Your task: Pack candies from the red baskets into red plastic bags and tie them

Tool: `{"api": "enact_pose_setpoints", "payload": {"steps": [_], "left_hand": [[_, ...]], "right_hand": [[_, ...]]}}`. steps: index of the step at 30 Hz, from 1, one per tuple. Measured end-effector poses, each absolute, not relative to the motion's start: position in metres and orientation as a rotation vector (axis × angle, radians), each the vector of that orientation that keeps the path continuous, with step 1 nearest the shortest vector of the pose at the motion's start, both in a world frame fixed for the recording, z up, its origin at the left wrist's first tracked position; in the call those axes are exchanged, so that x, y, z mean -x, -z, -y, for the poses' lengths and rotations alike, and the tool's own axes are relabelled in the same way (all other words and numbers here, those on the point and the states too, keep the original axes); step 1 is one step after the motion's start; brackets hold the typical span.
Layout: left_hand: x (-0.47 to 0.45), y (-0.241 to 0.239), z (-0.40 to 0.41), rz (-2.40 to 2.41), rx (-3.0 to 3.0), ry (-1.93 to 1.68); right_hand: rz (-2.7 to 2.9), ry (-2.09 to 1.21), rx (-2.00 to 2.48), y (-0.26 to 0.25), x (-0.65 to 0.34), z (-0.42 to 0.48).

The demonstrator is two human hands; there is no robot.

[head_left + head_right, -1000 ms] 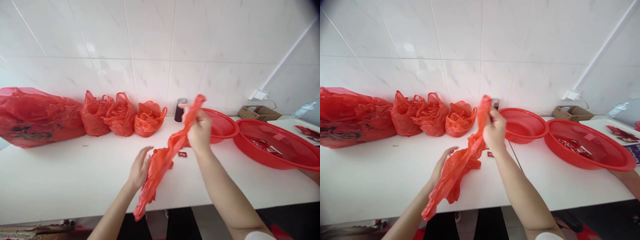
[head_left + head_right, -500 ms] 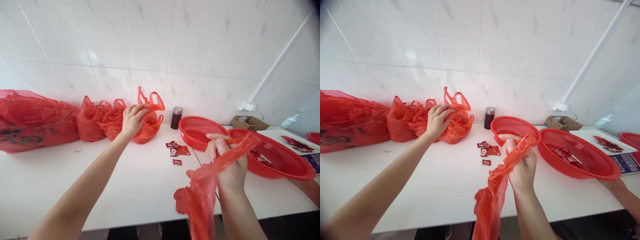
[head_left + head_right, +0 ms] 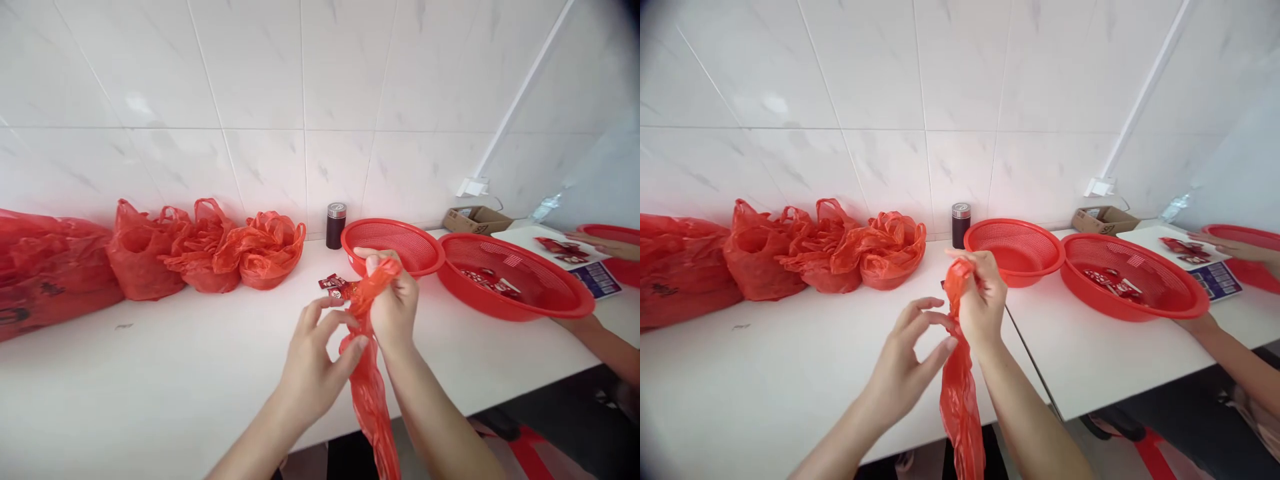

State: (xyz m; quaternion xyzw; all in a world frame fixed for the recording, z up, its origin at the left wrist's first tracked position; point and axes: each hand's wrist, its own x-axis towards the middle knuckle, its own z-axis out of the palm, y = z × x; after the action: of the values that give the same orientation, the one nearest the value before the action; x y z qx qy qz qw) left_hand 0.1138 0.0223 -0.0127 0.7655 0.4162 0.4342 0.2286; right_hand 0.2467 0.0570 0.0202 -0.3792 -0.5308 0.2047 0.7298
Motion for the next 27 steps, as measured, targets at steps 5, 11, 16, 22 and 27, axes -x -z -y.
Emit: {"api": "enact_pose_setpoints", "payload": {"steps": [5,11,16,22,27], "left_hand": [[-0.125,0.057,-0.018,-1.417,-2.086,-1.022],[-0.051,0.083,-0.050,-1.964,-1.787,-0.921],[0.028,0.079,-0.047,-2.266,-1.675,-0.784],[0.030,0.054,-0.022,-2.234,-1.876,-0.458],[-0.011,0.034,-0.002,-1.914,-2.153,-0.359]], "right_hand": [[1.202,-0.512,0.835,-0.011,-0.216,-0.034],[1.355,-0.707,0.818,0.005,-0.219,0.018],[1.262,-0.993,1.055,0.043,-0.264,0.022],[1.433,-0.672,1.200,0.030,-0.295,0.020],[2.079,-0.545,0.766,0.004,-0.233,0.044]]}}
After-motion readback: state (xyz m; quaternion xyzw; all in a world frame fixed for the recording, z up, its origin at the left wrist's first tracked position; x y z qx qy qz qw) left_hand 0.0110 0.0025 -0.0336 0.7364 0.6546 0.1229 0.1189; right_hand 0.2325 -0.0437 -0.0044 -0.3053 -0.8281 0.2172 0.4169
